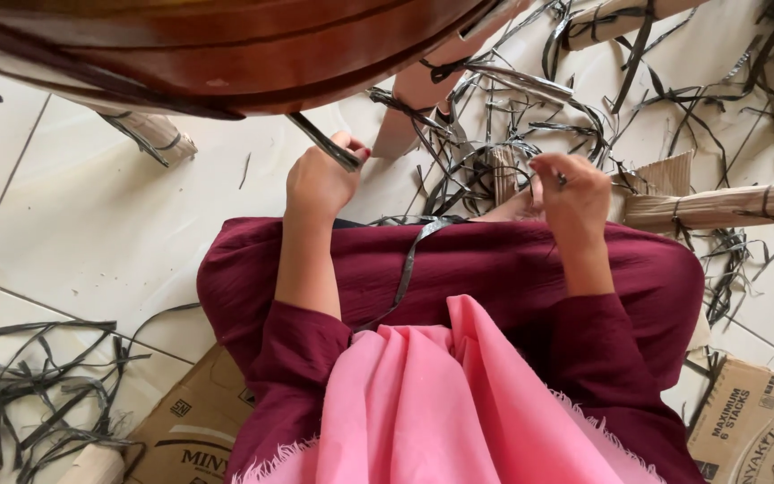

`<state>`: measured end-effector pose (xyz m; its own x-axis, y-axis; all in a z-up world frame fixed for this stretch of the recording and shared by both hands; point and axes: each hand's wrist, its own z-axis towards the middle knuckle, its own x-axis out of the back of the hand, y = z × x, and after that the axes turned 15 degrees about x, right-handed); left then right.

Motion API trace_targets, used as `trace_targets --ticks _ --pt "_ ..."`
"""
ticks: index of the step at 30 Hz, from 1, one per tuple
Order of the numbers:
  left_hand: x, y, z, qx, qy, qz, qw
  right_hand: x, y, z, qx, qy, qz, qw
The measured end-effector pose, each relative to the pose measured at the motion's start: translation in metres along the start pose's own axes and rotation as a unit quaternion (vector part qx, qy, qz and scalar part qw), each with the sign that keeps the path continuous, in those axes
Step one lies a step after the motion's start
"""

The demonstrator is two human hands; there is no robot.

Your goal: Wrapping the legs of a wooden chair with cardboard and securing it with plastic ties.

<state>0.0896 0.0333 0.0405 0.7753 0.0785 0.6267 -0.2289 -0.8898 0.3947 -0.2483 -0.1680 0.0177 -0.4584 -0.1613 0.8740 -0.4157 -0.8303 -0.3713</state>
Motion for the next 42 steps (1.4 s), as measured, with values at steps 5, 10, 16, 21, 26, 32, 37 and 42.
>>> trace_targets --ticks 5,10,16,21,26,32,37,42 --pt "0.010 0.004 -0.009 -0.046 0.036 -0.070 0.996 -0.010 0.003 0.028 0.046 0.079 -0.029 0.995" --pt "-0.006 0.005 0.020 -0.134 0.085 -0.147 0.976 -0.033 -0.002 0.063 0.097 0.123 -0.029 0.987" --pt "-0.049 0.004 0.079 -0.162 0.122 -0.196 0.959 -0.063 -0.029 0.103 0.084 0.142 0.051 0.985" --pt "-0.047 0.012 0.082 -0.161 0.041 -0.167 0.972 -0.074 -0.048 0.124 0.000 0.058 0.200 0.978" --pt "-0.038 0.018 0.072 -0.197 0.051 -0.209 0.957 -0.077 -0.063 0.139 0.037 0.053 0.210 0.976" --pt "-0.028 0.000 0.056 -0.019 0.039 -0.172 0.984 -0.098 -0.045 0.123 0.098 0.083 0.167 0.978" --pt "-0.047 -0.034 0.032 0.083 0.046 0.099 0.991 -0.113 -0.050 0.092 0.081 0.073 0.174 0.979" --pt "-0.079 -0.017 -0.019 -0.147 0.321 0.127 0.927 -0.107 -0.056 0.060 0.123 0.012 0.236 0.964"
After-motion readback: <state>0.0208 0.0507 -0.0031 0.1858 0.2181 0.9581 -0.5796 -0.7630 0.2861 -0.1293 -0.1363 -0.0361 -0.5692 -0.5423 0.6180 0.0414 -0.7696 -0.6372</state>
